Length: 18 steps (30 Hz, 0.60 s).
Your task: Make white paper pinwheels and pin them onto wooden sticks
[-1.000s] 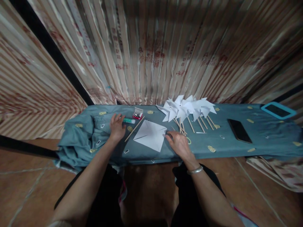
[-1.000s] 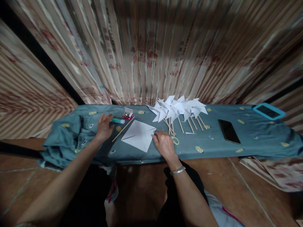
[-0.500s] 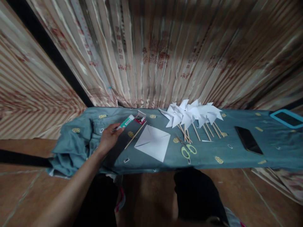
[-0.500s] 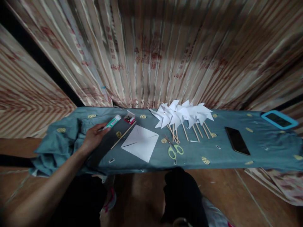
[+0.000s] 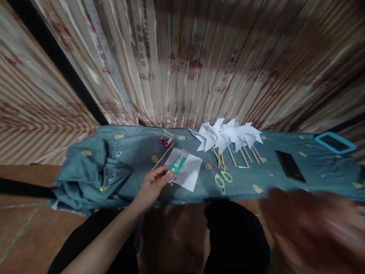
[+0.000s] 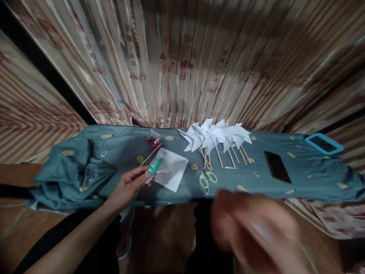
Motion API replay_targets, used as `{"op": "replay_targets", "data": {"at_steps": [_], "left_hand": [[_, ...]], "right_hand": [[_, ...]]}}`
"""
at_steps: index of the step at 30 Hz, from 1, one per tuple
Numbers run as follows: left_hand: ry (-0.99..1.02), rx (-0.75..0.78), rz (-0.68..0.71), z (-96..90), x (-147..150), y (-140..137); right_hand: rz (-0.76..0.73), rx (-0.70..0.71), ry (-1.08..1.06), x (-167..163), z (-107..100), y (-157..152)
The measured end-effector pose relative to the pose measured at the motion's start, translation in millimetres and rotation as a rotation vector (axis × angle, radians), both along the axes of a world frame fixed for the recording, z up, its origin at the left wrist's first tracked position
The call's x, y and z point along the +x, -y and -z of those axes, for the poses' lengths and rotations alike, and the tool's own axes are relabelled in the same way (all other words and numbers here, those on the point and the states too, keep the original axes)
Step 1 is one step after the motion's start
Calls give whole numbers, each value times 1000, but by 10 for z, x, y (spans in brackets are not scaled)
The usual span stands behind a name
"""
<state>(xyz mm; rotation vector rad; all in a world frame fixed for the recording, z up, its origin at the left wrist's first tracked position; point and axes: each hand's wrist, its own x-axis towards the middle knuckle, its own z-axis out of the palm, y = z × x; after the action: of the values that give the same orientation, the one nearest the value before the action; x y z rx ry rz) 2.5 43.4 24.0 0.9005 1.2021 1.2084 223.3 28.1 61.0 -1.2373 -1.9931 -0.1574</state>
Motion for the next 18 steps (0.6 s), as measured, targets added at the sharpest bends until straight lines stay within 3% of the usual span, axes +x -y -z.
{"op": "replay_targets", "data": {"at_steps": [2, 6, 8, 11, 14, 18], "left_hand": [[60, -15, 61, -6, 57, 44], [65, -55, 165, 13, 95, 124], [41, -69, 218, 35, 89, 145], [-12, -94, 232, 87, 37, 147], [-109, -99, 189, 158, -121, 97], [-473, 78, -56, 287, -525, -112]], "right_hand": [[-62, -153, -261, -60, 22, -124], [-471, -926, -960, -320, 247, -272], [-501, -1125, -1125, -436, 361, -288], [-414, -1216, -1315, -506, 455, -347], [-300, -1191, -1549, -461, 488, -506], [-197, -1219, -1783, -365, 528, -717]]}}
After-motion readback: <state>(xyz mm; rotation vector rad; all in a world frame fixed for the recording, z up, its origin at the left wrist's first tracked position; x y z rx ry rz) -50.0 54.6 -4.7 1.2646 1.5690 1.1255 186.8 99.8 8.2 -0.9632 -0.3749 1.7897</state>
